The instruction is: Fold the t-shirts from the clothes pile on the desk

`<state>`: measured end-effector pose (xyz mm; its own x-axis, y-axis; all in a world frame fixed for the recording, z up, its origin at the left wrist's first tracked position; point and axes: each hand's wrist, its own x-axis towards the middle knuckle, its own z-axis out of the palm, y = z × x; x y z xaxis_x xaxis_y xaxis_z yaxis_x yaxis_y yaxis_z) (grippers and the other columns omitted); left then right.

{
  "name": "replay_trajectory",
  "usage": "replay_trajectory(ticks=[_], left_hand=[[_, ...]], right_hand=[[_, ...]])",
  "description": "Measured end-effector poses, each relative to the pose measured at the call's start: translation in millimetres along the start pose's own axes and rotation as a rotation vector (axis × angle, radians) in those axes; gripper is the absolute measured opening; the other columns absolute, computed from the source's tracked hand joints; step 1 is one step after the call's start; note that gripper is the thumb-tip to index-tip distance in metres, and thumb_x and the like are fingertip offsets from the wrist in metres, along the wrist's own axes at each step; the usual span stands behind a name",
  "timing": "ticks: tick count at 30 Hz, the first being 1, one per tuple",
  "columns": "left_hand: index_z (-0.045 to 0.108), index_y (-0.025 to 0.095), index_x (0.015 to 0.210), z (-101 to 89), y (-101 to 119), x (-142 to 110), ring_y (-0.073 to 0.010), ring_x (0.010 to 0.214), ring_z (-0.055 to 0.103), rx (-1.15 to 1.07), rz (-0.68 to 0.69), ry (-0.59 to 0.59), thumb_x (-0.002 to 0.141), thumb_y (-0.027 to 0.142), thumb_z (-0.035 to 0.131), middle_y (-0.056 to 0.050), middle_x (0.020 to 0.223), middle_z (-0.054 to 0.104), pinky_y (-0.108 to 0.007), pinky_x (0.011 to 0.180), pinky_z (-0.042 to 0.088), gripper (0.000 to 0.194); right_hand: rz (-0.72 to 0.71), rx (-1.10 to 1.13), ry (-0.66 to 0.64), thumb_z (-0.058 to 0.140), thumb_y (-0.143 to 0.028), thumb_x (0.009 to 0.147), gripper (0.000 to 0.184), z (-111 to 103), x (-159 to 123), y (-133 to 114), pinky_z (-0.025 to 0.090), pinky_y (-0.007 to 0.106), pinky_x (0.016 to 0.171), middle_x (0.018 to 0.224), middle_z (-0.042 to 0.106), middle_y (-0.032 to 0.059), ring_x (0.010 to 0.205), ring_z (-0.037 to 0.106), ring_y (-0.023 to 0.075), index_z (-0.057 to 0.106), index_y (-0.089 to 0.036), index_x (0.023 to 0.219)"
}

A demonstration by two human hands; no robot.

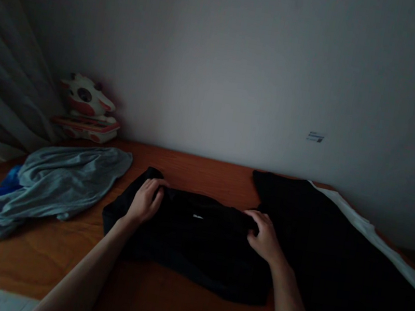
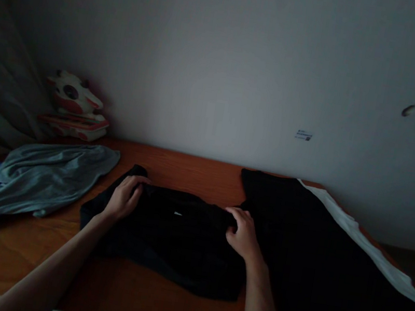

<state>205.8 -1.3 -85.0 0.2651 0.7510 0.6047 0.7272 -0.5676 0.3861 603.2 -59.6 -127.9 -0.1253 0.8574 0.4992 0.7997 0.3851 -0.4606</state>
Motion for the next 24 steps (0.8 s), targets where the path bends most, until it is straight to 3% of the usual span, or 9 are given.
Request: replay_trajectory(ticks=[4, 7, 9, 11, 13, 15, 20, 22, 24], left_hand=[[0.067, 0.02, 0.117, -8.6, -3, -3, -0.0319, 0.105, 0.06, 0.155, 0.104, -0.271, 0.075, 0.02, 0.055, -0.011, 0.11, 0.071, -0.049, 0.094, 0.047, 0.044], [0.074, 0.023, 0.109, -16.8, -7, 1, -0.0327, 0.103, 0.059, 0.253, 0.104, -0.323, 0.072, 0.02, 0.06, -0.011, 0.106, 0.069, -0.049, 0.093, 0.048, 0.04], [0.078, 0.026, 0.103, -24.1, -10, 8, -0.0306, 0.099, 0.058, 0.269, 0.091, -0.257, 0.074, 0.02, 0.06, -0.011, 0.101, 0.066, -0.047, 0.093, 0.049, 0.035], [0.08, 0.028, 0.104, -33.7, -11, 18, -0.0294, 0.098, 0.058, 0.279, 0.055, -0.107, 0.077, 0.022, 0.059, -0.01, 0.099, 0.063, -0.046, 0.094, 0.049, 0.035], [0.079, 0.028, 0.109, -45.7, -7, 30, -0.0283, 0.096, 0.059, 0.262, -0.027, 0.041, 0.082, 0.027, 0.057, -0.009, 0.097, 0.063, -0.044, 0.093, 0.05, 0.035], [0.078, 0.028, 0.112, -58.1, 1, 43, -0.0258, 0.09, 0.063, 0.178, -0.137, 0.109, 0.086, 0.031, 0.052, -0.007, 0.093, 0.067, -0.039, 0.087, 0.053, 0.036], [0.066, 0.024, 0.132, -75.3, 28, 69, -0.0191, 0.067, 0.067, -0.139, -0.318, 0.207, 0.094, 0.035, 0.042, 0.0, 0.07, 0.069, -0.03, 0.072, 0.055, 0.046], [0.063, 0.021, 0.134, -74.7, 30, 72, -0.0187, 0.073, 0.07, -0.2, -0.295, 0.303, 0.094, 0.036, 0.041, -0.002, 0.081, 0.074, -0.03, 0.074, 0.056, 0.048], [0.064, 0.019, 0.129, -72.7, 25, 68, -0.0205, 0.085, 0.071, -0.197, -0.257, 0.303, 0.093, 0.039, 0.042, -0.006, 0.097, 0.076, -0.031, 0.079, 0.057, 0.047]], right_hand=[[-0.054, -0.154, -0.124, 0.061, -0.013, 0.071, 0.05, -13, -2, -8, 0.05, 0.045, 0.092, 0.106, 0.072, 0.0078, 0.101, 0.063, 0.0282, 0.073, -0.025, 0.119], [-0.041, -0.185, -0.143, 0.057, -0.019, 0.082, 0.032, -26, 2, -8, 0.052, 0.042, 0.085, 0.086, 0.072, 0.0061, 0.088, 0.065, 0.0264, 0.078, -0.026, 0.105], [0.013, -0.107, -0.058, 0.053, -0.023, 0.087, 0.031, -35, 8, -6, 0.054, 0.04, 0.083, 0.088, 0.074, 0.0061, 0.087, 0.069, 0.0254, 0.078, -0.027, 0.104], [0.124, 0.011, 0.058, 0.051, -0.031, 0.09, 0.033, -42, 16, -6, 0.056, 0.037, 0.079, 0.086, 0.076, 0.0054, 0.08, 0.071, 0.0236, 0.076, -0.026, 0.111], [0.267, 0.16, 0.156, 0.048, -0.04, 0.094, 0.041, -50, 25, -10, 0.056, 0.033, 0.067, 0.073, 0.074, 0.0031, 0.063, 0.069, 0.0208, 0.071, -0.022, 0.122], [0.348, 0.299, 0.271, 0.044, -0.046, 0.096, 0.049, -57, 37, -18, 0.055, 0.03, 0.06, 0.067, 0.072, 0.0021, 0.056, 0.067, 0.0188, 0.065, -0.018, 0.13], [0.204, 0.22, 0.478, 0.048, -0.039, 0.093, 0.041, -79, 65, -41, 0.057, 0.036, 0.08, 0.101, 0.077, 0.0085, 0.087, 0.072, 0.0232, 0.07, -0.021, 0.123], [0.14, 0.18, 0.483, 0.049, -0.039, 0.092, 0.041, -87, 71, -42, 0.055, 0.039, 0.089, 0.113, 0.075, 0.0096, 0.097, 0.071, 0.0254, 0.071, -0.022, 0.121], [0.144, 0.17, 0.421, 0.052, -0.044, 0.089, 0.04, -95, 72, -38, 0.054, 0.041, 0.089, 0.113, 0.076, 0.0105, 0.099, 0.071, 0.0271, 0.074, -0.021, 0.113]])
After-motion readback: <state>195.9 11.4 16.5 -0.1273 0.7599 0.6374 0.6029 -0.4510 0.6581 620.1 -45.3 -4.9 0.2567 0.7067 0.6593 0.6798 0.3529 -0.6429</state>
